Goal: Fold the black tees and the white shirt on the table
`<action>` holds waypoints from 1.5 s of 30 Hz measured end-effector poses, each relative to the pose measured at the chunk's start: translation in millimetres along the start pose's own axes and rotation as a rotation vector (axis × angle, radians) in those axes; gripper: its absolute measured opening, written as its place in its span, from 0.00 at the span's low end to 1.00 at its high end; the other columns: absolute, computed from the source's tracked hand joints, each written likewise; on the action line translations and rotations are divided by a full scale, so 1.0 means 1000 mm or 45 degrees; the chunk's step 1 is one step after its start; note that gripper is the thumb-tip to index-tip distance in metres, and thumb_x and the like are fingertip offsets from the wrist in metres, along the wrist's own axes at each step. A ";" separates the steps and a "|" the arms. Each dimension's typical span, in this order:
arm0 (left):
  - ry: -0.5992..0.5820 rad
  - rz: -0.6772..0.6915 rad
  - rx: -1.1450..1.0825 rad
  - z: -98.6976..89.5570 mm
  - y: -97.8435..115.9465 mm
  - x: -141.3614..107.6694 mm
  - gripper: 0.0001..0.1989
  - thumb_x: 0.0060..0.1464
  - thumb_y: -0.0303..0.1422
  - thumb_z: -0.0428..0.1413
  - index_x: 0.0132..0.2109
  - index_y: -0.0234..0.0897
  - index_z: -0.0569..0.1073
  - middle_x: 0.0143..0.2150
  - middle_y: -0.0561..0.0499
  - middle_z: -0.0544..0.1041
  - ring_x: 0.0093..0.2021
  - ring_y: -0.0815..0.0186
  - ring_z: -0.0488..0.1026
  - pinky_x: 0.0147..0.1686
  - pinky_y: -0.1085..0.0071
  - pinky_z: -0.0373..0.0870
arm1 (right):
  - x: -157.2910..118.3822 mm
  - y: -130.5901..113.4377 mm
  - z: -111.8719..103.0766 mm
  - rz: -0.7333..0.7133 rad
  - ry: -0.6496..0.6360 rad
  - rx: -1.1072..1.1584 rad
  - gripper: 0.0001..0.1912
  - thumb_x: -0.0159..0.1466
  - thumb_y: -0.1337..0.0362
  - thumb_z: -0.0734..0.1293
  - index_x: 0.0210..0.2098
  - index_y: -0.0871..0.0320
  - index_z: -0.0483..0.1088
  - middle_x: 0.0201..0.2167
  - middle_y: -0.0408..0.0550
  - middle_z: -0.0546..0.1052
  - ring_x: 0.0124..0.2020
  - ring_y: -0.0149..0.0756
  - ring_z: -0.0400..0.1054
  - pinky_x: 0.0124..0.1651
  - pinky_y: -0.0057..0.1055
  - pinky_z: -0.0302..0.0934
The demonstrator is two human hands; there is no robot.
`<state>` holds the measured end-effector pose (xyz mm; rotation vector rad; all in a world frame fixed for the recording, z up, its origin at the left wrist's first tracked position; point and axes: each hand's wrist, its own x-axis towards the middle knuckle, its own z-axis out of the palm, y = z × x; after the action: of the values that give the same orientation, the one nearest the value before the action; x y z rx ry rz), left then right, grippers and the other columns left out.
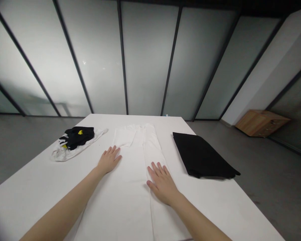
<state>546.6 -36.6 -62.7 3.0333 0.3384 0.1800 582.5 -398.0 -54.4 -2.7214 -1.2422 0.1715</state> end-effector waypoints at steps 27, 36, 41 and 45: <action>0.064 -0.055 -0.079 -0.030 -0.004 -0.046 0.18 0.70 0.38 0.49 0.58 0.42 0.78 0.61 0.41 0.79 0.61 0.49 0.74 0.62 0.54 0.67 | -0.097 0.034 -0.013 0.851 0.005 0.219 0.21 0.75 0.53 0.52 0.53 0.53 0.71 0.40 0.59 0.84 0.41 0.52 0.80 0.39 0.39 0.65; 0.012 0.009 -0.294 -0.030 0.016 -0.044 0.16 0.72 0.39 0.48 0.46 0.41 0.79 0.41 0.45 0.83 0.47 0.56 0.79 0.47 0.63 0.70 | -0.106 0.066 -0.025 0.814 0.247 -0.092 0.22 0.70 0.58 0.58 0.55 0.61 0.74 0.48 0.67 0.80 0.47 0.58 0.76 0.49 0.49 0.66; 0.117 -0.255 -0.331 -0.023 0.008 -0.018 0.16 0.73 0.38 0.46 0.57 0.38 0.73 0.51 0.42 0.80 0.49 0.58 0.80 0.48 0.65 0.72 | -0.077 -0.033 -0.034 0.385 0.088 0.439 0.21 0.72 0.56 0.58 0.55 0.54 0.76 0.47 0.55 0.81 0.44 0.45 0.76 0.49 0.38 0.68; -0.024 -0.468 -0.158 -0.026 0.009 0.016 0.18 0.72 0.39 0.45 0.57 0.33 0.72 0.56 0.34 0.77 0.52 0.51 0.80 0.48 0.61 0.73 | -0.051 -0.123 -0.034 -0.182 -0.270 0.642 0.17 0.68 0.59 0.67 0.54 0.48 0.79 0.44 0.45 0.84 0.43 0.39 0.76 0.48 0.30 0.64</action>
<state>560.4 -39.8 -34.4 2.7864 0.8369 0.1390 463.6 -359.9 2.8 -2.2173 -1.2334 0.6716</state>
